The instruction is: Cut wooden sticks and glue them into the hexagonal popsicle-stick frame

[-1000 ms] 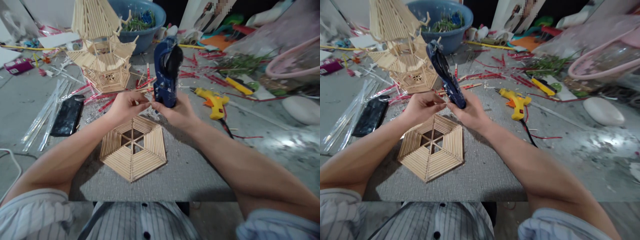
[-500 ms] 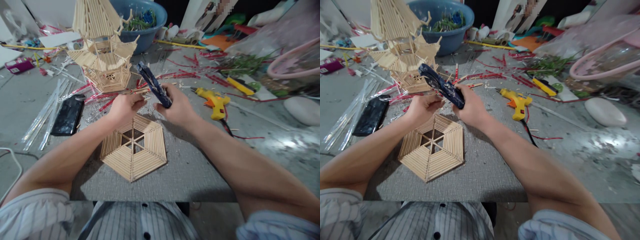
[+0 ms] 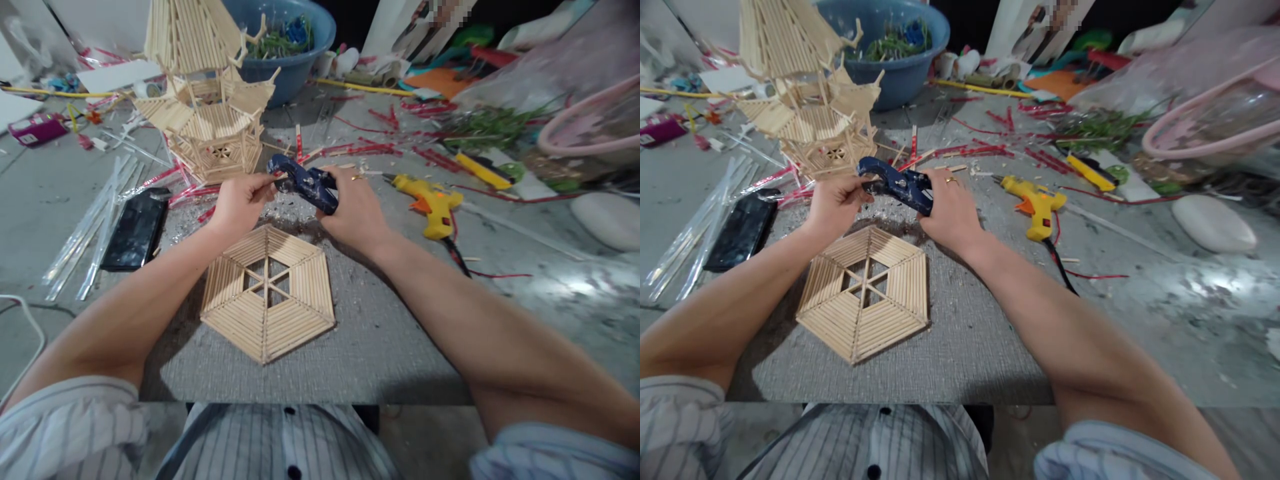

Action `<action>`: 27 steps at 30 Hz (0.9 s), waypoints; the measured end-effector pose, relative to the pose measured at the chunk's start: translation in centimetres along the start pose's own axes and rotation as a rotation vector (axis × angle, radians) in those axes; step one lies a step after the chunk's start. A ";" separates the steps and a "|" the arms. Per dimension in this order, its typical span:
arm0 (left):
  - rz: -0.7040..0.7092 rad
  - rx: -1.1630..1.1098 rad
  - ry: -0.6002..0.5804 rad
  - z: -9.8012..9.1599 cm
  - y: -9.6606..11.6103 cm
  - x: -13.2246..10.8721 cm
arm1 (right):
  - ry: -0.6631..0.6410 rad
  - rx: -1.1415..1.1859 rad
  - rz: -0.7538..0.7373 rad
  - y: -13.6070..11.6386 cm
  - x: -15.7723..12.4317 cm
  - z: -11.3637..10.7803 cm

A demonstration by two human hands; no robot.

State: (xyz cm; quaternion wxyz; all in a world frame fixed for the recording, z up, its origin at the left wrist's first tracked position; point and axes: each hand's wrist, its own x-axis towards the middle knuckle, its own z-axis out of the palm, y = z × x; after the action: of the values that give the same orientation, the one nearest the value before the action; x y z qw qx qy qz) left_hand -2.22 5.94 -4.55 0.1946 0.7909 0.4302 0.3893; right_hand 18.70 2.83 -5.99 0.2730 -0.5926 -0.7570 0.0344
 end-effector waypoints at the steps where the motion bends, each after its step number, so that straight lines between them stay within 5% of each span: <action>1: 0.001 0.011 -0.006 0.0 0.0 0.0 | -0.007 0.009 0.002 0.0 0.0 0.0; 18: -0.007 0.014 -0.034 -0.1 0.1 0.2 | -0.038 0.053 0.032 0.2 0.1 0.2; 27: 0.048 0.212 -0.039 -0.4 0.5 0.1 | -0.096 -0.056 0.074 -0.2 0.0 0.0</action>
State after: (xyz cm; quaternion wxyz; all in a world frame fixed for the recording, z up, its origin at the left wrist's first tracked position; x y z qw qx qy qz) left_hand -2.28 5.70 -3.92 0.1085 0.8245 0.4461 0.3308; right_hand 18.54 2.76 -5.89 0.2180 -0.6252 -0.7476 0.0516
